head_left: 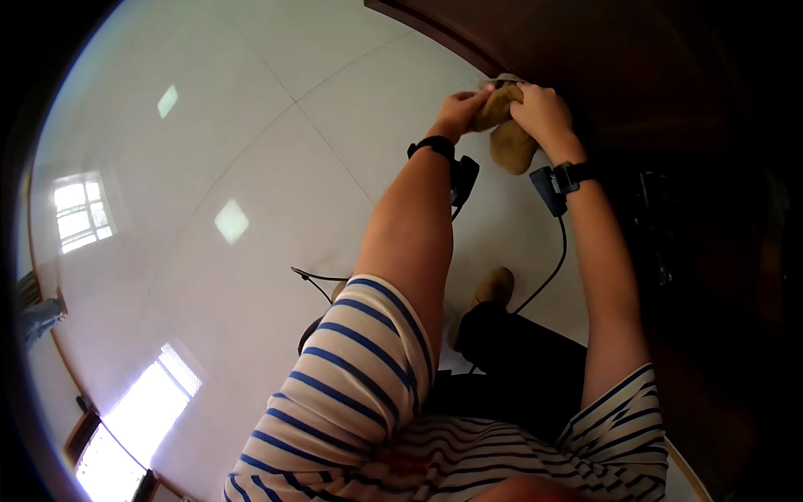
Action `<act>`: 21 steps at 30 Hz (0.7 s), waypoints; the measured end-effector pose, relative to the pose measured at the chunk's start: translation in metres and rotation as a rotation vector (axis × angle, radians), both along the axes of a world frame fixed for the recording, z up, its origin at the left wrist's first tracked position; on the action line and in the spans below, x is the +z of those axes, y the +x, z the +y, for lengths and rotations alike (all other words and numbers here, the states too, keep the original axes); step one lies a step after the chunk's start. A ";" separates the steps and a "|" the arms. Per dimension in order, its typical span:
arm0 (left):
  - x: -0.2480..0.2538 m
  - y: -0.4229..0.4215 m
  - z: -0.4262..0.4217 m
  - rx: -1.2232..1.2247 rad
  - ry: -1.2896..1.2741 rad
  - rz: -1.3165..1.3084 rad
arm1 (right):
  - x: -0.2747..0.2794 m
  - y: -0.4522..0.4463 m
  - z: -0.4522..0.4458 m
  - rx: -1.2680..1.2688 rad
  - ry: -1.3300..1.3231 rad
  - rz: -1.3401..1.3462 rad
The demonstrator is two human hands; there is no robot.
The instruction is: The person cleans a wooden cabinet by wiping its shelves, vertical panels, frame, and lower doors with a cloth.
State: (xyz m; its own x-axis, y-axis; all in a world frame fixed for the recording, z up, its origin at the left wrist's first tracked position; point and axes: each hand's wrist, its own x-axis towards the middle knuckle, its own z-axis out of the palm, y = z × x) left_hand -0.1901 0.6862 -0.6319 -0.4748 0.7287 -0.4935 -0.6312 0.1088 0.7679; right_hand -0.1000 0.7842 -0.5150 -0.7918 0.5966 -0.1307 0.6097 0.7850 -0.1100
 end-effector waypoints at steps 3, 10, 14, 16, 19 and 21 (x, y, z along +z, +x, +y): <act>0.006 0.012 0.006 -0.347 -0.120 0.096 | 0.010 0.013 0.011 -0.044 -0.044 -0.128; -0.010 0.012 0.016 -0.800 -0.255 0.302 | 0.012 0.015 0.016 -0.087 0.071 -0.376; -0.003 0.018 0.010 -0.643 -0.257 0.247 | 0.015 0.014 0.011 -0.002 0.034 -0.245; 0.004 0.013 0.006 -0.394 -0.121 0.034 | 0.021 0.002 0.009 0.126 0.018 -0.070; 0.001 0.008 0.001 -0.017 -0.072 0.112 | 0.028 -0.016 0.007 0.214 -0.033 0.015; 0.001 0.004 -0.009 0.148 -0.013 -0.008 | 0.019 -0.031 0.018 0.312 -0.095 0.091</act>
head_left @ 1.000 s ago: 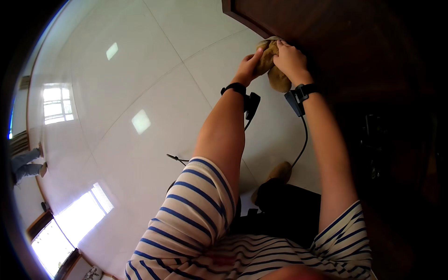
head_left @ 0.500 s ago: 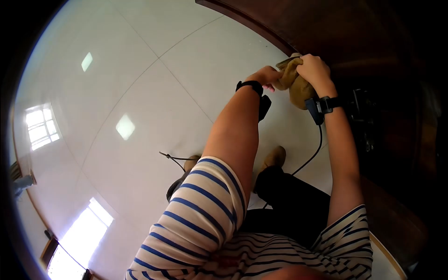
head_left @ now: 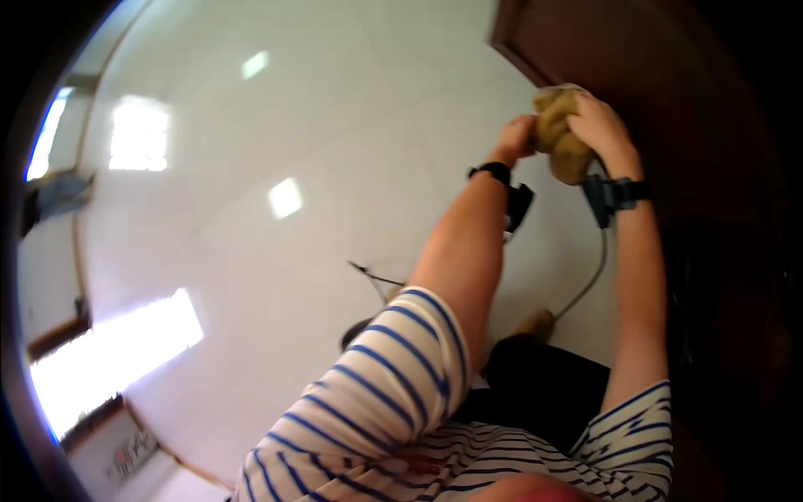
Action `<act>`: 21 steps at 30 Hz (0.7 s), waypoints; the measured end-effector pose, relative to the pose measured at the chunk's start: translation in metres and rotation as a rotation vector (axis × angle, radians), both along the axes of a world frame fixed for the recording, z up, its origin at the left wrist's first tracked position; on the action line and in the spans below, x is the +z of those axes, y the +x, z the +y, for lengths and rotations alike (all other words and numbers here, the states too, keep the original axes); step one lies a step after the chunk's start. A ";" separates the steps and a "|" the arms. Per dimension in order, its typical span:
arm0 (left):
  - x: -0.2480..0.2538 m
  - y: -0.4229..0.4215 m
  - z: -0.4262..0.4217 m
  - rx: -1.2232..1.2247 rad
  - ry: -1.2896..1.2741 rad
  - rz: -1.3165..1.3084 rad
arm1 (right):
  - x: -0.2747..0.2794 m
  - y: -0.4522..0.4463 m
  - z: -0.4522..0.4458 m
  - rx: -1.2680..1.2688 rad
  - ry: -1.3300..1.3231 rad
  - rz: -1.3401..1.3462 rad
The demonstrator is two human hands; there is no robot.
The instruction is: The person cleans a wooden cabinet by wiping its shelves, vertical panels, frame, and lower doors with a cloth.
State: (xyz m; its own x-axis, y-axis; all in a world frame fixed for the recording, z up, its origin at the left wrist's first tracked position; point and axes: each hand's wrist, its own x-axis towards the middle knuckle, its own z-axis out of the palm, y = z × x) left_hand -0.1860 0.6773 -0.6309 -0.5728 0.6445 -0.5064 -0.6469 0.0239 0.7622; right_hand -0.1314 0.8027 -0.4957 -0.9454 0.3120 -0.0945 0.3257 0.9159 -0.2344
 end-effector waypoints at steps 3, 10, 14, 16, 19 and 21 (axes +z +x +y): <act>0.000 -0.005 -0.005 0.081 0.020 -0.048 | -0.012 -0.012 0.037 0.087 -0.045 -0.132; -0.007 -0.004 -0.006 -0.060 -0.192 0.088 | -0.030 -0.042 0.044 -0.075 -0.046 -0.233; -0.010 -0.005 -0.006 -0.062 -0.234 0.140 | -0.047 -0.042 0.034 -0.102 0.057 -0.183; -0.009 0.000 -0.004 -0.054 -0.249 0.103 | -0.039 -0.041 0.030 -0.129 0.069 -0.176; -0.015 0.003 0.000 -0.069 -0.203 0.058 | -0.039 -0.038 0.029 -0.103 0.058 -0.137; -0.013 0.004 0.000 -0.187 -0.255 0.118 | -0.048 -0.044 0.033 -0.052 0.128 -0.182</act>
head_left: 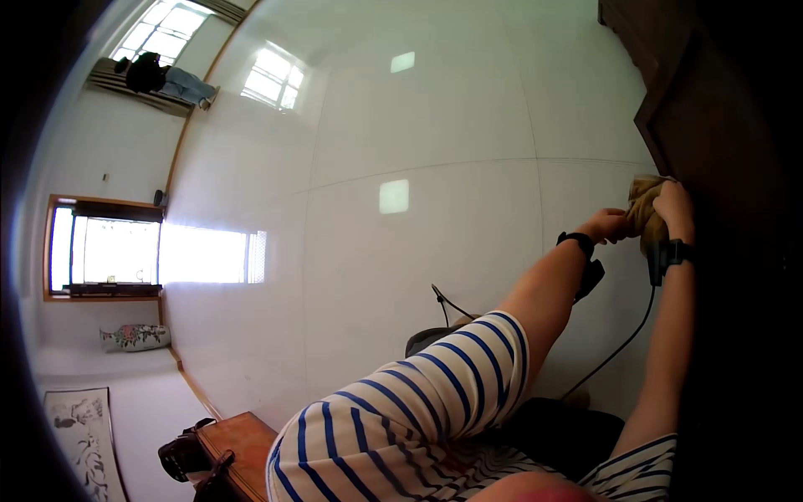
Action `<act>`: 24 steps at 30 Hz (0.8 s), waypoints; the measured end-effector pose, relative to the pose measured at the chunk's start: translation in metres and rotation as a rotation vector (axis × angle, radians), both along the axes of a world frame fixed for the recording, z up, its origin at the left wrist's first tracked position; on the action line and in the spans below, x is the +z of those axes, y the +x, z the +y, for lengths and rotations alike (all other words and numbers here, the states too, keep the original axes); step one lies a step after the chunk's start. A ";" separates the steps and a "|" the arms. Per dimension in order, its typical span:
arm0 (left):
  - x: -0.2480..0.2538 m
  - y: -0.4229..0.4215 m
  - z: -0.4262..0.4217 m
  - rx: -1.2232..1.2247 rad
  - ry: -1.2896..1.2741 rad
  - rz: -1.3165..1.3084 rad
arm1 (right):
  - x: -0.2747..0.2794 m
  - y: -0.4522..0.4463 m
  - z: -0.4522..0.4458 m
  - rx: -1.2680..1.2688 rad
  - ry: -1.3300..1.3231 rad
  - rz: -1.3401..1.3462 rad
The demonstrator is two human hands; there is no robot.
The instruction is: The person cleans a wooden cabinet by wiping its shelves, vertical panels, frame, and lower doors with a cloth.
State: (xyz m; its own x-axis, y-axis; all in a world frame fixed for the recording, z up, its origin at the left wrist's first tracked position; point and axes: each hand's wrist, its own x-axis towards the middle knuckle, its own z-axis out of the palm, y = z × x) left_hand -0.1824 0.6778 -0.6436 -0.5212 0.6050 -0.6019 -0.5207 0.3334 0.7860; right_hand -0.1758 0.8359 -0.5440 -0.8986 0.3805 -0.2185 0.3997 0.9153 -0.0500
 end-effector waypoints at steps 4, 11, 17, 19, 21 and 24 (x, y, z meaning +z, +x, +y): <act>0.005 0.002 -0.004 -0.159 -0.114 0.119 | 0.001 -0.002 -0.001 -0.012 0.015 0.001; -0.048 -0.010 0.001 0.235 -0.132 0.726 | 0.037 0.004 -0.027 0.037 -0.066 -0.113; 0.005 -0.020 -0.021 0.286 -0.033 0.882 | 0.033 0.008 -0.025 0.082 -0.172 -0.140; 0.038 -0.031 -0.022 0.108 -0.063 0.970 | 0.060 0.009 -0.039 0.042 -0.238 -0.279; 0.062 -0.046 -0.018 -0.121 -0.056 1.188 | 0.068 0.007 -0.047 0.072 -0.194 -0.447; 0.126 -0.063 -0.005 -0.581 -0.291 1.146 | 0.076 0.009 -0.054 0.101 -0.206 -0.532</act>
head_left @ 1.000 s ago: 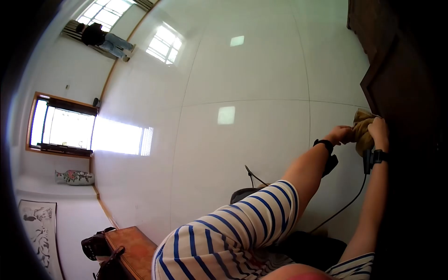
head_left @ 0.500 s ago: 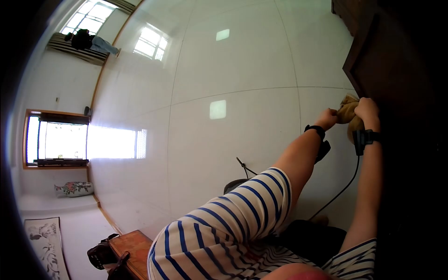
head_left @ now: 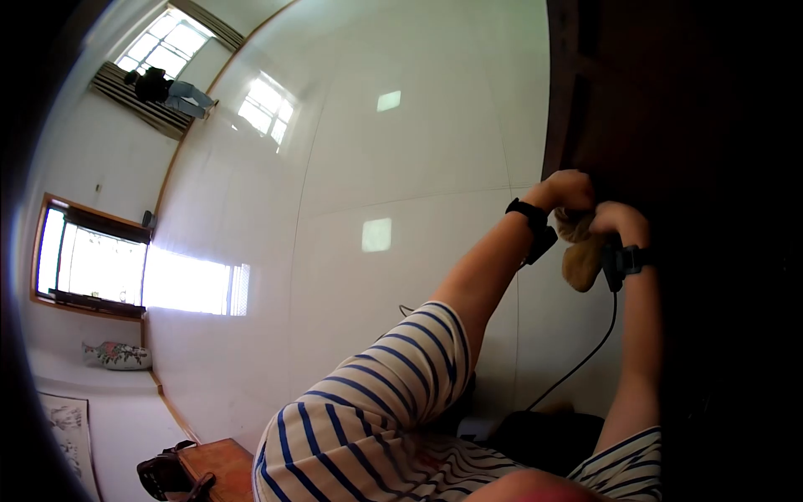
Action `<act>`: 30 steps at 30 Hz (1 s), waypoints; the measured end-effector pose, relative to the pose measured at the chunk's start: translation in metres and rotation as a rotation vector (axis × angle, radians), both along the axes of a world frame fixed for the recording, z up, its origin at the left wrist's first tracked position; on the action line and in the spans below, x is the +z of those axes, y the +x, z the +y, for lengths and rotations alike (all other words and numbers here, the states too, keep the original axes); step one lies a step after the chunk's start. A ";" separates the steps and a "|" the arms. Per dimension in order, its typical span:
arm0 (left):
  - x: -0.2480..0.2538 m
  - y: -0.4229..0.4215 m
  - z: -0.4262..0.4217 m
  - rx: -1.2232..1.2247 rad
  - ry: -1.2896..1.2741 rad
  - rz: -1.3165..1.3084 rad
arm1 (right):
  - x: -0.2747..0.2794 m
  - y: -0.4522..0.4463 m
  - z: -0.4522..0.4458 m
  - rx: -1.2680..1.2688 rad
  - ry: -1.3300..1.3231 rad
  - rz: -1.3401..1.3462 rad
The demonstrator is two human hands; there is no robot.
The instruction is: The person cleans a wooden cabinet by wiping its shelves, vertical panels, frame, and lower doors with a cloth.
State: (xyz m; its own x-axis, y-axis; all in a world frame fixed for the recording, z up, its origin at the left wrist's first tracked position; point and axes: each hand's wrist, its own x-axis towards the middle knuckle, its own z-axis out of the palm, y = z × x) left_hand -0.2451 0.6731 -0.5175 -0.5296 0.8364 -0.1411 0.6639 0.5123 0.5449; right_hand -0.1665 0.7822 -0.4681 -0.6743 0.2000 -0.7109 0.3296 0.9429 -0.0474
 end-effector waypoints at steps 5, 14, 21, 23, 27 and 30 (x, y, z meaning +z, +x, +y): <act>0.044 0.003 0.015 0.054 -0.530 -0.223 | -0.007 -0.003 -0.003 -0.116 -0.020 -0.118; 0.127 0.017 0.001 0.095 -0.476 -0.041 | 0.011 0.000 -0.003 0.252 -0.063 0.176; 0.187 0.027 -0.029 0.271 -0.456 -0.073 | 0.014 0.001 0.010 0.286 -0.161 0.717; 0.194 0.021 -0.041 0.291 -0.385 -0.076 | 0.062 0.009 -0.015 0.198 -0.101 0.652; 0.179 0.004 -0.049 0.139 -0.211 0.243 | 0.066 0.000 -0.016 0.082 -0.295 0.750; 0.192 0.003 -0.057 0.148 -0.240 0.209 | 0.053 -0.005 -0.014 -0.076 -0.690 0.989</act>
